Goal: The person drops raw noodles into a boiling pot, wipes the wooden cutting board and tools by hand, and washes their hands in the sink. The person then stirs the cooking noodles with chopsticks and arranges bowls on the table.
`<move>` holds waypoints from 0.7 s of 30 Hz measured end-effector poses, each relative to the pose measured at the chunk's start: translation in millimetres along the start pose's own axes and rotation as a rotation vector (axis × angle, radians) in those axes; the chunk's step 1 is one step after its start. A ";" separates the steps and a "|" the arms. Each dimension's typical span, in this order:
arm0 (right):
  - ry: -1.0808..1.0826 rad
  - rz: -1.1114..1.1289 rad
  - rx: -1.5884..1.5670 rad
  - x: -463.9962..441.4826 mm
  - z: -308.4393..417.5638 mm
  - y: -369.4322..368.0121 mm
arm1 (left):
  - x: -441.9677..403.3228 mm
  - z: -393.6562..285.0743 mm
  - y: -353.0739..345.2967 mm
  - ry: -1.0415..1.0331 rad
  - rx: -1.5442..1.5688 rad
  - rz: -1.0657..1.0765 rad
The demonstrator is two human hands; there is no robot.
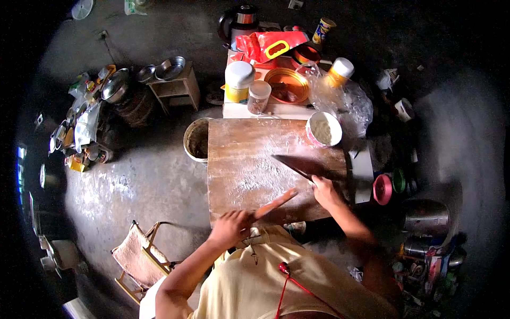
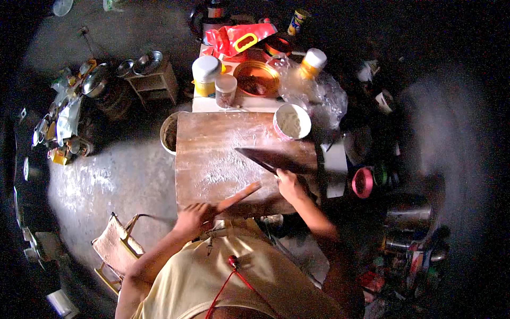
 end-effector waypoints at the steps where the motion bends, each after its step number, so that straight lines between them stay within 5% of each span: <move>1: -0.115 0.074 -0.002 -10.7 1.6 5.5 | 18.1 16.7 3.0 0.063 -0.016 0.058; 3: -0.200 0.233 0.257 -36.1 -15.7 2.2 | 44.6 34.9 23.9 0.145 0.046 -0.023; 6: -0.025 -0.240 0.133 -66.0 -23.0 23.1 | 67.2 52.3 40.6 0.273 0.096 -0.165; 7: -0.368 0.048 0.126 -62.5 -48.9 -4.8 | 72.3 59.9 47.8 0.339 0.124 -0.241; 13: 0.049 0.138 0.027 -31.3 38.4 -17.3 | 79.2 81.4 68.5 0.469 0.210 -0.419; 14: -0.106 0.183 -0.078 -33.2 13.4 -34.6 | 80.5 87.2 68.8 0.535 0.263 -0.411; 16: 0.127 0.182 0.456 -53.5 6.5 -31.3 | 76.3 86.7 78.8 0.522 0.216 -0.428; 18: -0.187 0.047 0.070 -70.3 -0.1 -15.6 | 72.8 82.6 88.9 0.481 0.121 -0.460; 20: -0.176 0.154 0.038 -51.9 2.0 -39.3 | 70.8 91.5 93.4 0.490 0.127 -0.465; 21: -0.277 0.376 0.030 -51.7 33.4 -35.3 | 70.7 95.4 94.3 0.493 0.118 -0.468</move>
Point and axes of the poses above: each hand's wrist, its own x-axis away from the middle knuckle, its own y-axis out of the back of the hand, z = x × y, the point moved 8 cm from there along -x, towards the middle knuckle, and after that the axes turned 4 degrees about y, right-handed, at the moved point
